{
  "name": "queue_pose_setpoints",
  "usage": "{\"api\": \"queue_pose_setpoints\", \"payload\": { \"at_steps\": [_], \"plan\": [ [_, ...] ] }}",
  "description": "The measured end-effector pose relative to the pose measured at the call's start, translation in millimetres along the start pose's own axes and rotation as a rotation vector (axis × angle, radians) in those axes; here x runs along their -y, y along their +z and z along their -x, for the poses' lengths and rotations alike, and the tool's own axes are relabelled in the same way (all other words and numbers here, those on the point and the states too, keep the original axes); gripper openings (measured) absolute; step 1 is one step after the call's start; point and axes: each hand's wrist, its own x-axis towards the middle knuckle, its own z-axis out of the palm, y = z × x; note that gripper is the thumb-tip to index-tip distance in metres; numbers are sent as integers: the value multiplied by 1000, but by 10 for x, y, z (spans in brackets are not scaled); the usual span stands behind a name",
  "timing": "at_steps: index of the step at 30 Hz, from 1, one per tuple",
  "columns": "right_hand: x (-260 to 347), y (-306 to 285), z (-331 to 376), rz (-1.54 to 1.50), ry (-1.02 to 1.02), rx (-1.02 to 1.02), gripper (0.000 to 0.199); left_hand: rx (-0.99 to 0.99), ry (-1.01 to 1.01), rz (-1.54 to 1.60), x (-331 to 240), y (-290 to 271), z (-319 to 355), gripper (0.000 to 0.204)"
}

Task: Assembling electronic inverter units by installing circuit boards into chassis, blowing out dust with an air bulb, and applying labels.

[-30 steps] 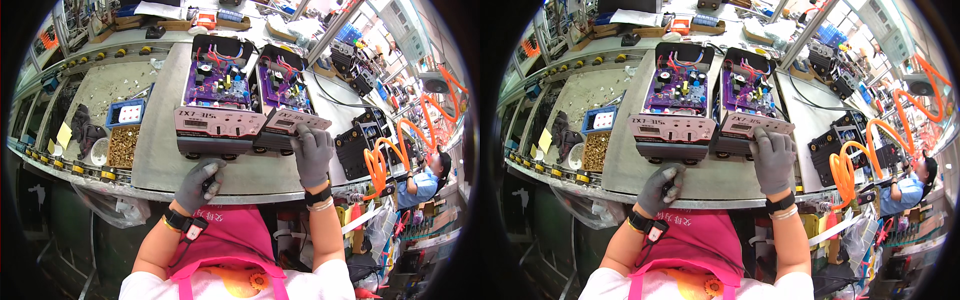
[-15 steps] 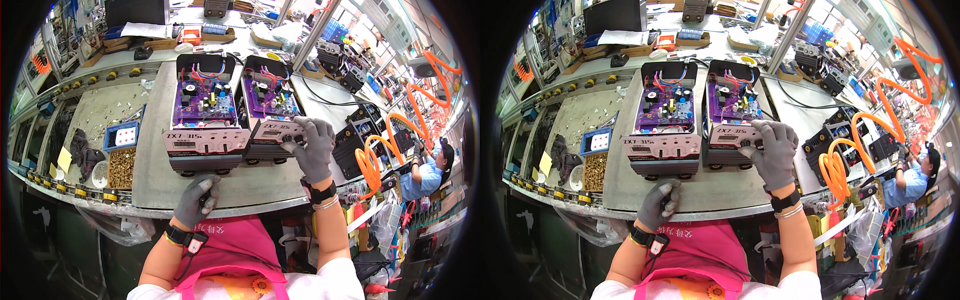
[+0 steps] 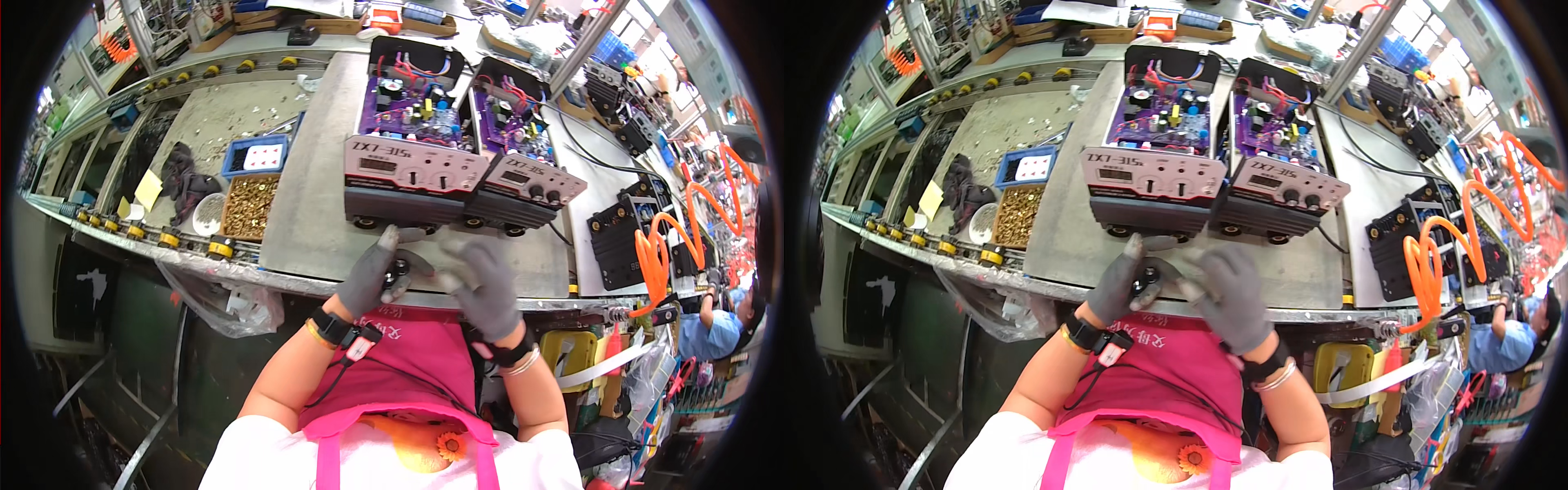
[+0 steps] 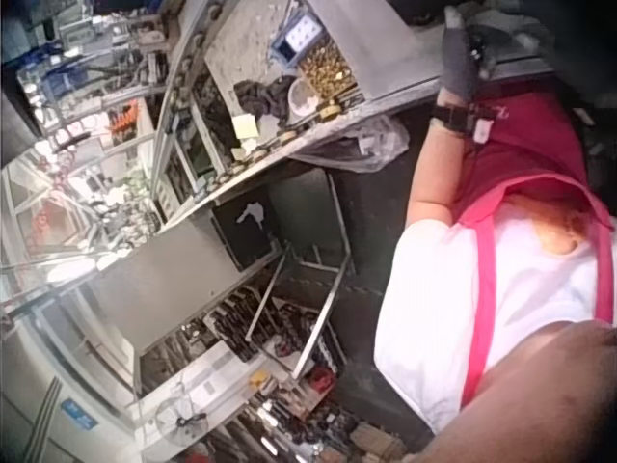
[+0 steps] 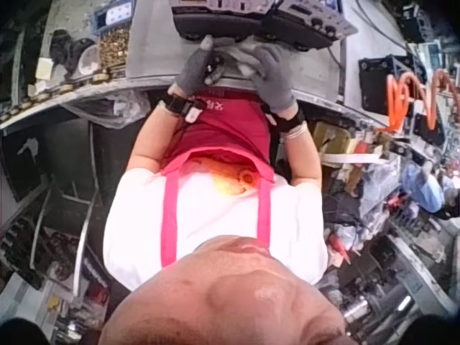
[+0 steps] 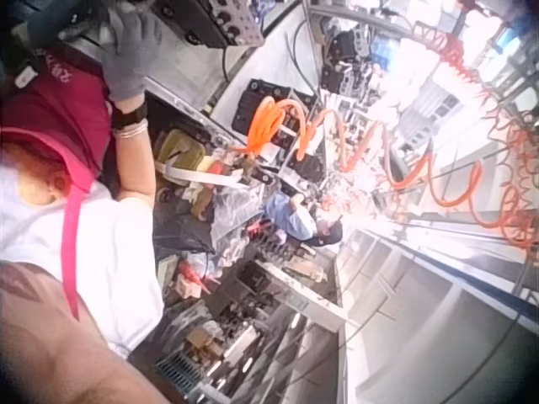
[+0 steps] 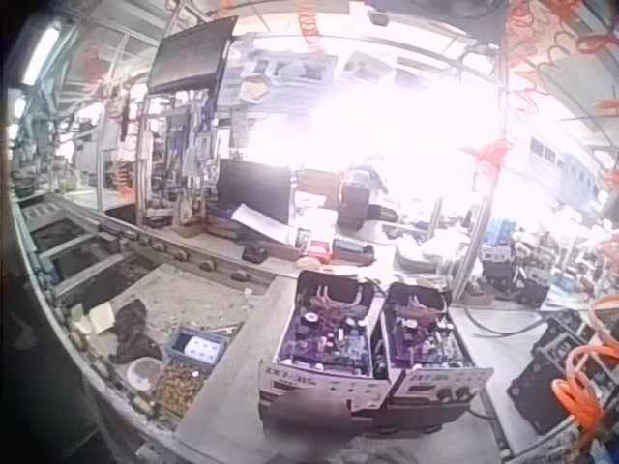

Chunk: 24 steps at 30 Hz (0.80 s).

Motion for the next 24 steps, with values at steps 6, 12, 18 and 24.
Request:
{"api": "queue_pose_setpoints", "payload": {
  "at_steps": [6,12,18,24],
  "plan": [
    [21,575,17,-29,-68,156,39,-105,26,-54,66,-34,8,65],
    [137,454,-34,-65,153,259,39,-119,19,-49,20,9,36,63],
    [197,375,-88,-358,176,-122,26,-22,1,3,65,-81,30,64],
    [148,106,-470,13,-142,-277,23,-49,14,13,27,-56,23,55]
  ]
}}
